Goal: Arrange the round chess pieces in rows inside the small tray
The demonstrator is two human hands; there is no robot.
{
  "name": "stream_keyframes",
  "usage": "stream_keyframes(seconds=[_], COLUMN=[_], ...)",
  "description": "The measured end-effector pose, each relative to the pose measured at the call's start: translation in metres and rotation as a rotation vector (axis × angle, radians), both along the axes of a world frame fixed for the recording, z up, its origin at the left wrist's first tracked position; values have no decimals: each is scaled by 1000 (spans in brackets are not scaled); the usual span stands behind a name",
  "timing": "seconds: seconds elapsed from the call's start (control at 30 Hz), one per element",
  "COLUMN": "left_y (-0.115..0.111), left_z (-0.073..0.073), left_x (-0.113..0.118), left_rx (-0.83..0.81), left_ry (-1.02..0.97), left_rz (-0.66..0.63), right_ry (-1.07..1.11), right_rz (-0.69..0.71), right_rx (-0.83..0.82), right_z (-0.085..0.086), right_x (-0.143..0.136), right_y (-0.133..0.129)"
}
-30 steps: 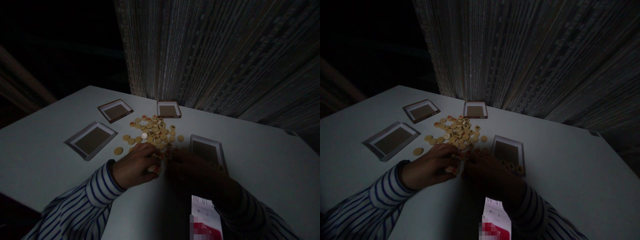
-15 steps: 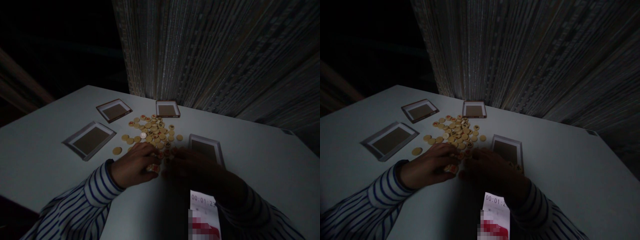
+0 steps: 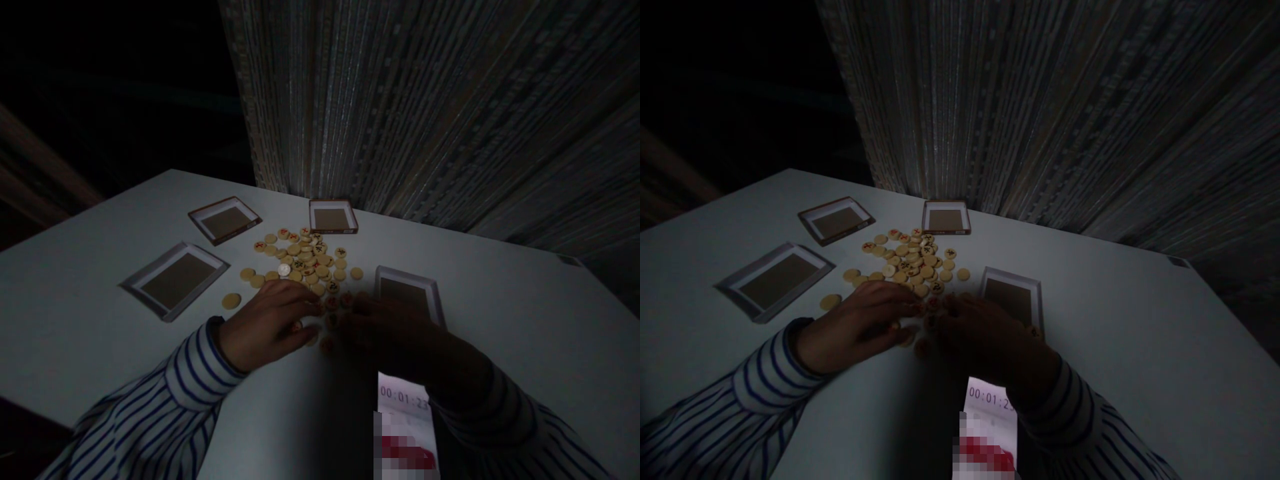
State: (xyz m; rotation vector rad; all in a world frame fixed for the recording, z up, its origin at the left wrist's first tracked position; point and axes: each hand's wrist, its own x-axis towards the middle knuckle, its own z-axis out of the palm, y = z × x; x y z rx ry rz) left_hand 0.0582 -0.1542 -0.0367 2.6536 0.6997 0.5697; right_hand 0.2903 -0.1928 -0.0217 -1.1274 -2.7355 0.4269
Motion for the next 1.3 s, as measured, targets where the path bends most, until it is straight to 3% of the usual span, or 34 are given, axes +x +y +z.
stream_keyframes(seconds=[0.27,0.63,0.93,1.3], left_y=[1,1,0,1], left_z=[2,3,3,-2], left_x=[1,1,0,1], left_rx=[-1,-1,17,24], left_ry=[9,-6,-18,-49], left_rz=[-9,-1,-1,-3], right_ry=[-72,176,208,289], right_rz=[-3,25,64,79], right_rx=[54,-83,-3,-52], right_z=[-5,15,14,13], right_x=[0,0,2,8], right_y=[0,0,2,5])
